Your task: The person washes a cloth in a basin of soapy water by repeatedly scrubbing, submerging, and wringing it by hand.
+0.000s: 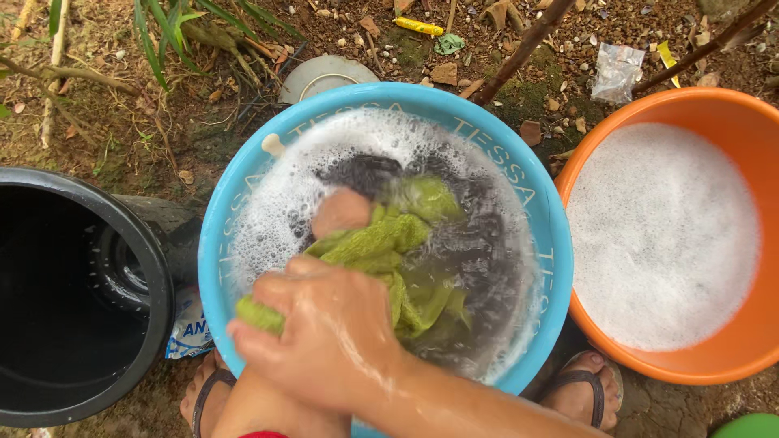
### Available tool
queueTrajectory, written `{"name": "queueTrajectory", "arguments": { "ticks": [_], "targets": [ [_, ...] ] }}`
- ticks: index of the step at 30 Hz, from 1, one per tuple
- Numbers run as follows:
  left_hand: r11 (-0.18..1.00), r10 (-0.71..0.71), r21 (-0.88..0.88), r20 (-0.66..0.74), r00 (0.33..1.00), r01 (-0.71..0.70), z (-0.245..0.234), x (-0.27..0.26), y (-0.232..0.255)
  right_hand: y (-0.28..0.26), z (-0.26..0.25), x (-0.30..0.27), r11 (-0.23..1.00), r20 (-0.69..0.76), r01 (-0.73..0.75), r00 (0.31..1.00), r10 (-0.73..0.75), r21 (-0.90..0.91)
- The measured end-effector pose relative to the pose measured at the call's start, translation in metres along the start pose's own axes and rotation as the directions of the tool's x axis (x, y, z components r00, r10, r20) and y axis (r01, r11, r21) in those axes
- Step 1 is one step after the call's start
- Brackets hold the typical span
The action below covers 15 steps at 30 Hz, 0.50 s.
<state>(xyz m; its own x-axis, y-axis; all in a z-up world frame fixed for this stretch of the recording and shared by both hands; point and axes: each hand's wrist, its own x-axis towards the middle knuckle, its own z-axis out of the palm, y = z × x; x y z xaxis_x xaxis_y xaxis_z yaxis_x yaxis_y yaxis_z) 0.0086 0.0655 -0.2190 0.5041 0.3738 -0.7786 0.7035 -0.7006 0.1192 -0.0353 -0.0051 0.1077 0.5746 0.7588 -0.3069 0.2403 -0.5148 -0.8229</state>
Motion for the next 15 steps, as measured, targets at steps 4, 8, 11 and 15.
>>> {"name": "queueTrajectory", "arguments": {
  "ticks": [4,8,11,15],
  "targets": [
    [0.996,0.089,0.007,-0.007,0.996,-0.089,-0.018,-0.029,0.019,0.061,0.01,0.041,0.923,-0.186,-0.001,0.98,-0.077,-0.384],
    [0.979,0.195,-0.049,-0.077,0.978,-0.199,-0.053,-0.064,0.048,0.125,-0.012,0.076,0.901,-0.47,-0.081,0.871,-0.145,-0.427],
    [0.948,0.264,-0.127,-0.199,0.944,-0.291,-0.076,-0.085,0.06,0.161,-0.026,0.08,0.893,-0.513,-0.215,0.858,-0.021,-0.395],
    [0.94,0.274,-0.116,-0.304,0.912,-0.321,-0.079,-0.093,0.059,0.199,-0.021,0.067,0.858,-0.631,-0.246,0.767,-0.113,-0.452]
  ]
}}
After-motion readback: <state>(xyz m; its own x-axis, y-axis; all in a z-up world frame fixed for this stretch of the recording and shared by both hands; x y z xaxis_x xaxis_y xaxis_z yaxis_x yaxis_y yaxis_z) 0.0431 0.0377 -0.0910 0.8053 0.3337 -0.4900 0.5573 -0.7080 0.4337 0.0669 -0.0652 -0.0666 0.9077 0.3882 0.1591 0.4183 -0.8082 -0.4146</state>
